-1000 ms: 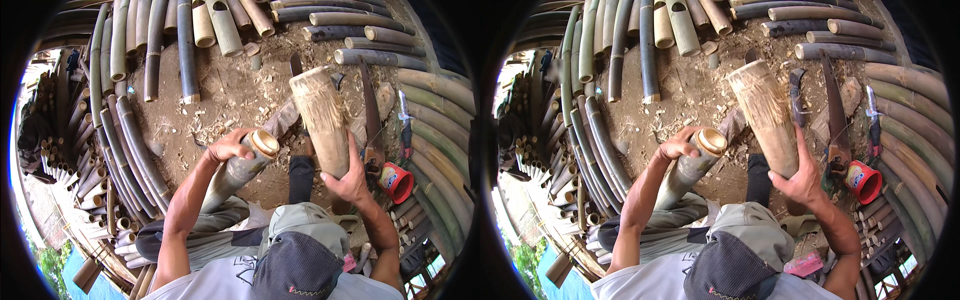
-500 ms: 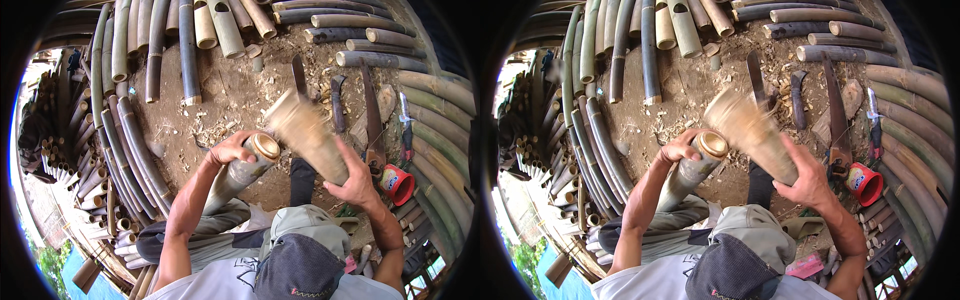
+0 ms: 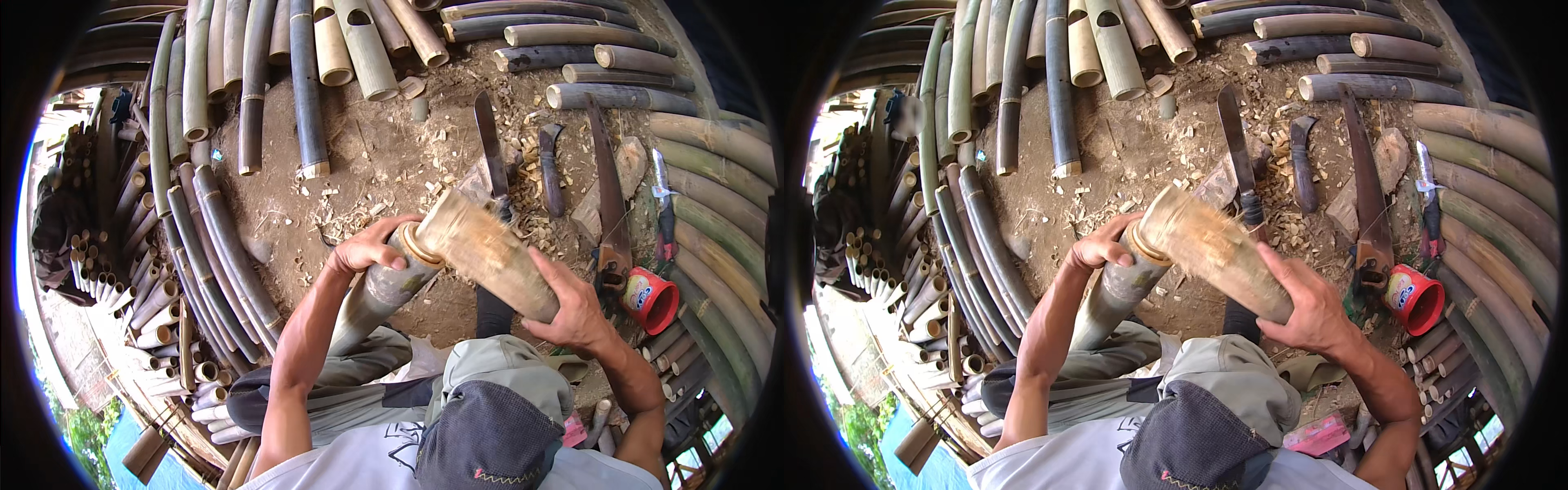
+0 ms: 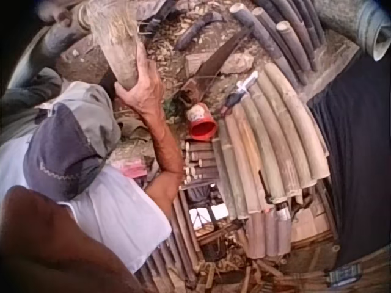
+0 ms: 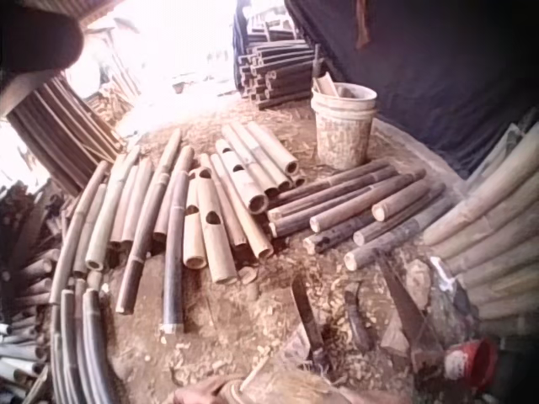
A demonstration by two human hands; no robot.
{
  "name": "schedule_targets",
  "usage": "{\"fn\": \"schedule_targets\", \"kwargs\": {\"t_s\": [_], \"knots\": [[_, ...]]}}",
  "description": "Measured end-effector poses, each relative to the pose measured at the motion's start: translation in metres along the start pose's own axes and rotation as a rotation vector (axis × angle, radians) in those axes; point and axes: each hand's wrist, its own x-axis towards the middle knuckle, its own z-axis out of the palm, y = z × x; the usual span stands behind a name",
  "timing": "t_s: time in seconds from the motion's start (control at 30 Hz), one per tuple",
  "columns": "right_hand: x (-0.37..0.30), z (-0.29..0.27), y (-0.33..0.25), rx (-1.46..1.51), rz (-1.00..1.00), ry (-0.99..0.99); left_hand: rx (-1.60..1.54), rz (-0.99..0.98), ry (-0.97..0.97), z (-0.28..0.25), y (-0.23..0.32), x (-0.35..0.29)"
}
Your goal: The person sits on the ground surrounded by bamboo poles and uses a knife to carve holes into the bamboo. They also use a wooden mallet to hammer a smaller bamboo piece into a larger one and smooth the edges of the cut bamboo with a knife.
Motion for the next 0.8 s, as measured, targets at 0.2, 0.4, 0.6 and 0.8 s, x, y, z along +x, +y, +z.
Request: {"fn": "schedule_targets", "kwargs": {"t_s": [0.2, 0.4, 0.6, 0.8], "knots": [[-0.011, 0.006, 0.002, 0.023, 0.011, -0.059, -0.083, -0.006, -0.039, -0.003, 0.016, 0.004], [0.015, 0.015, 0.000, -0.070, -0.059, 0.158, 0.042, -0.006, -0.086, 0.005, 0.013, 0.014], [0.034, 0.005, 0.004, -0.051, -0.126, 0.251, 0.074, 0.002, -0.024, 0.003, 0.012, 0.013], [0.018, 0.010, -0.004, -0.061, -0.062, 0.034, 0.128, 0.011, 0.128, 0.009, -0.003, 0.006]]}}
